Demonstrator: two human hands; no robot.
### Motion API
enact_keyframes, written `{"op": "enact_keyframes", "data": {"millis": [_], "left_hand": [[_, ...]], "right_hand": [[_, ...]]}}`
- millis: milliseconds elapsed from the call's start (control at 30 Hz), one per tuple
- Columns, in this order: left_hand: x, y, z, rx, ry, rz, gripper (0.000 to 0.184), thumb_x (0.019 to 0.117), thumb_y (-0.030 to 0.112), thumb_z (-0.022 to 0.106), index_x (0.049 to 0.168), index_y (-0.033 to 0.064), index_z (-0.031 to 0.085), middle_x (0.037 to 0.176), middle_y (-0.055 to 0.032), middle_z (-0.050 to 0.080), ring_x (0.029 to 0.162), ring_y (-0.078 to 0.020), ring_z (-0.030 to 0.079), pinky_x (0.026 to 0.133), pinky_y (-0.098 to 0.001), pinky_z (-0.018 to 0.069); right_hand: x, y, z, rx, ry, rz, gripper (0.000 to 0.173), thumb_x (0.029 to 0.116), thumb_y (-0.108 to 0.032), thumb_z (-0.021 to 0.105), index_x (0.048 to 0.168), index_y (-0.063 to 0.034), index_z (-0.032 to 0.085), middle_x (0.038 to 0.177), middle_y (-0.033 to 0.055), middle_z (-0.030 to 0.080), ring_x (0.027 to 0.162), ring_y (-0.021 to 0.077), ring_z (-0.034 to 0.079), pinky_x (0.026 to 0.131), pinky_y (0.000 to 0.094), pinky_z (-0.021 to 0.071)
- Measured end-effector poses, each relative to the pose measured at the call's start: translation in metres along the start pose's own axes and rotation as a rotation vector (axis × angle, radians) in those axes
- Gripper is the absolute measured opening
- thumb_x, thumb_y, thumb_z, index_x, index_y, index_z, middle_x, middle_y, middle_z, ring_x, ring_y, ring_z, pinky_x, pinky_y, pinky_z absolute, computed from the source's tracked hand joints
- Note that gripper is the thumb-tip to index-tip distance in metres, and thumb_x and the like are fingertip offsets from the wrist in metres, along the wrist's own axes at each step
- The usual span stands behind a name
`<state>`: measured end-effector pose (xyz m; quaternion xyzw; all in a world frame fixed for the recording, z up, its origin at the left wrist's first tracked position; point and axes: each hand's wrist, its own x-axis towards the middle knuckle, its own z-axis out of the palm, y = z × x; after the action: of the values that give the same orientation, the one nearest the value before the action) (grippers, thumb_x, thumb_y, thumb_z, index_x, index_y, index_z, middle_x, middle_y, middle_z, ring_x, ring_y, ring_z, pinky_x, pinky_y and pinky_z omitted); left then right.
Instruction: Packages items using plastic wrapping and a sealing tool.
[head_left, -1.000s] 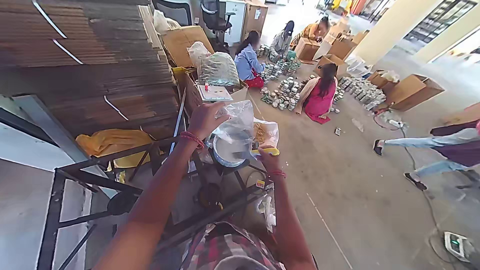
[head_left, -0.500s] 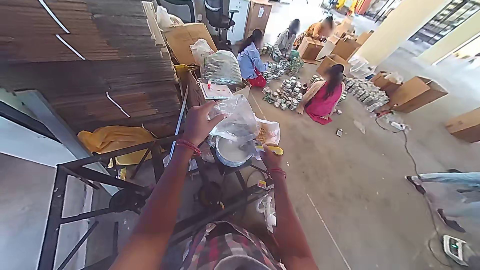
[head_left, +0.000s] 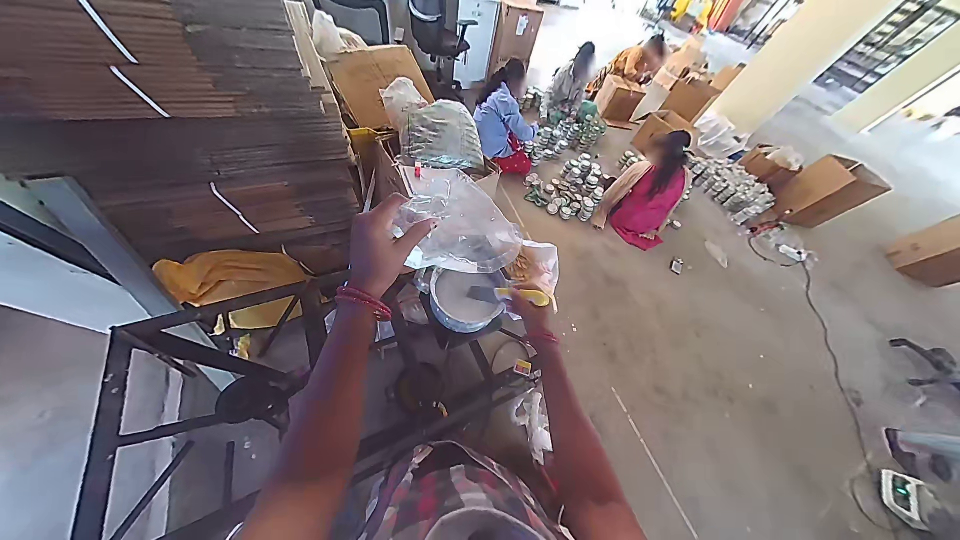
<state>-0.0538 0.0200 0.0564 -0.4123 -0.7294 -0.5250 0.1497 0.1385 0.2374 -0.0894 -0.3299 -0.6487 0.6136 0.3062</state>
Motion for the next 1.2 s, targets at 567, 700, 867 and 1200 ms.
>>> {"op": "enact_keyframes", "data": {"millis": [567,700,867,1200], "left_hand": [[-0.033,0.013,-0.009,-0.066,0.142,-0.083,0.033,0.0961,0.026,0.073,0.115,-0.0004,0.064,0.100,-0.0155,0.070,0.090,-0.0172,0.070,0.083,-0.0354,0.0561],[-0.037,0.017,-0.001,-0.109,0.157,-0.111,0.034,0.0964,0.026,0.073,0.116,-0.0006,0.064,0.101,-0.0150,0.070,0.093,-0.0149,0.069,0.086,-0.0333,0.0557],[-0.042,0.019,0.000,-0.077,0.176,-0.121,0.034,0.0942,0.027,0.075,0.112,-0.0003,0.065,0.096,-0.0144,0.070,0.087,-0.0153,0.069,0.082,-0.0355,0.0554],[-0.050,0.025,0.011,-0.086,0.197,-0.205,0.034,0.0931,0.026,0.076,0.111,-0.0017,0.067,0.098,-0.0161,0.071,0.090,-0.0205,0.069,0.085,-0.0463,0.0544]], "right_hand": [[-0.005,-0.010,-0.024,-0.009,0.054,0.074,0.019,0.0947,-0.007,0.072,0.110,0.0041,0.066,0.089,0.0128,0.073,0.069,0.0189,0.072,0.067,0.0345,0.0638],[0.010,0.000,0.007,0.051,0.126,0.031,0.018,0.0952,-0.008,0.072,0.110,0.0019,0.067,0.085,0.0107,0.073,0.065,0.0148,0.069,0.063,0.0319,0.0612],[-0.006,-0.019,-0.010,-0.005,-0.059,0.154,0.018,0.0968,-0.004,0.069,0.112,0.0055,0.066,0.088,0.0140,0.073,0.067,0.0178,0.072,0.063,0.0316,0.0625],[-0.002,-0.031,0.009,-0.090,-0.092,0.095,0.021,0.0944,-0.008,0.074,0.112,0.0012,0.068,0.092,0.0125,0.074,0.070,0.0171,0.072,0.066,0.0322,0.0630]]}}
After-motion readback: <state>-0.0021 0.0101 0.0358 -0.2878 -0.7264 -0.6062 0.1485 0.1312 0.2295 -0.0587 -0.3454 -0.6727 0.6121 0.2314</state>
